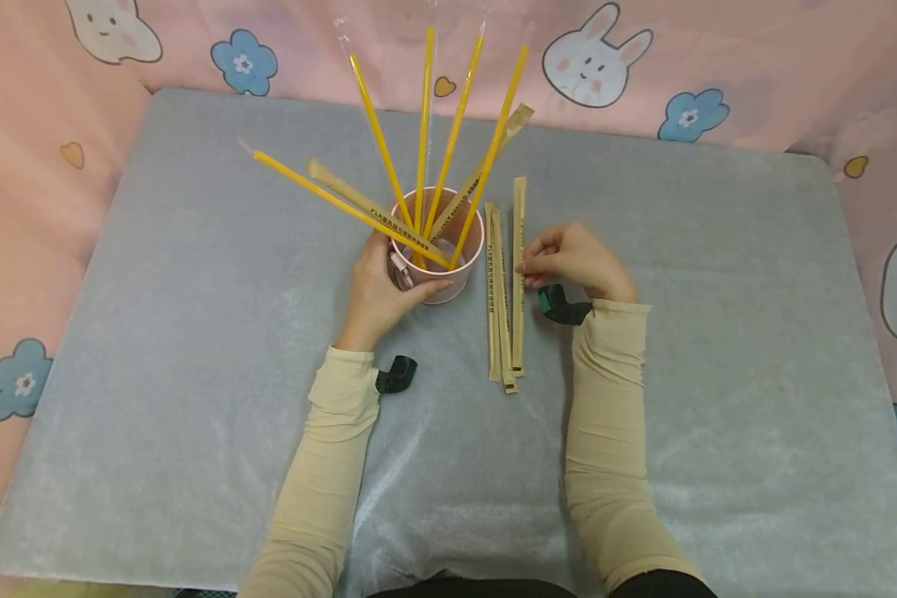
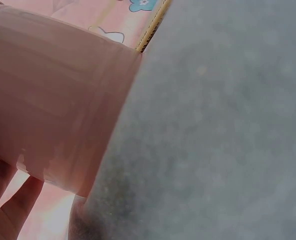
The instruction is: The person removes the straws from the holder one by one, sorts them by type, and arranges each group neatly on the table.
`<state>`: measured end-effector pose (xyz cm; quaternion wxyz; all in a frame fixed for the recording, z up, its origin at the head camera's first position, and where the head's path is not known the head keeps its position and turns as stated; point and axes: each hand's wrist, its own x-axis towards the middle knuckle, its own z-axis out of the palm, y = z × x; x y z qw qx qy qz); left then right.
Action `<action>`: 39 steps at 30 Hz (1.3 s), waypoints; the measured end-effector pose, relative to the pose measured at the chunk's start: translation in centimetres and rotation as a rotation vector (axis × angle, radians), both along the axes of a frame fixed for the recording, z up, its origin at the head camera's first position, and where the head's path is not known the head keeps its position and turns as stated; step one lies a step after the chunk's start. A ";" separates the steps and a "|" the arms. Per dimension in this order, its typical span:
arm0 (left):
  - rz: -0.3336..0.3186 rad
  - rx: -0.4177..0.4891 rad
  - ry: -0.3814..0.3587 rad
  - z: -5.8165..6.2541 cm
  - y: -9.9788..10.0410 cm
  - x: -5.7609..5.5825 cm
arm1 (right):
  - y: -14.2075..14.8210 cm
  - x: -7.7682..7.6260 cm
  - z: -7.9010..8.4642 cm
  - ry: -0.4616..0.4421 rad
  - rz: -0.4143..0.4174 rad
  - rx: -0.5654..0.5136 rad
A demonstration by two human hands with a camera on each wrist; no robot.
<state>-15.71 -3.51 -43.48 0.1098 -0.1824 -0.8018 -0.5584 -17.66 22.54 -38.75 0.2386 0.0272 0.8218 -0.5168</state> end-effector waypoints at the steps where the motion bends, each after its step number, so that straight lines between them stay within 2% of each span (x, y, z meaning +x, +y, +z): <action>1: 0.000 0.000 -0.001 0.0 0.0 0.0 | 0.0 0.0 -0.2 -0.017 0.010 0.006; 6: 0.000 -0.006 -0.007 0.0 0.0 0.1 | 0.0 -0.2 -0.8 -0.057 0.048 0.032; 16: 0.000 -0.014 -0.006 0.1 0.1 0.1 | 0.3 -0.4 -1.7 -0.062 0.118 0.050; 25: 0.005 -0.019 -0.023 0.1 0.0 0.1 | 0.4 -0.5 -1.8 -0.076 0.144 0.054; 32: 0.009 -0.022 -0.032 0.1 0.0 0.1 | 0.6 -0.4 -1.6 -0.066 0.215 0.067; 39: 0.010 -0.022 -0.029 0.0 0.0 0.0 | 0.6 -0.3 -1.7 -0.067 0.231 0.097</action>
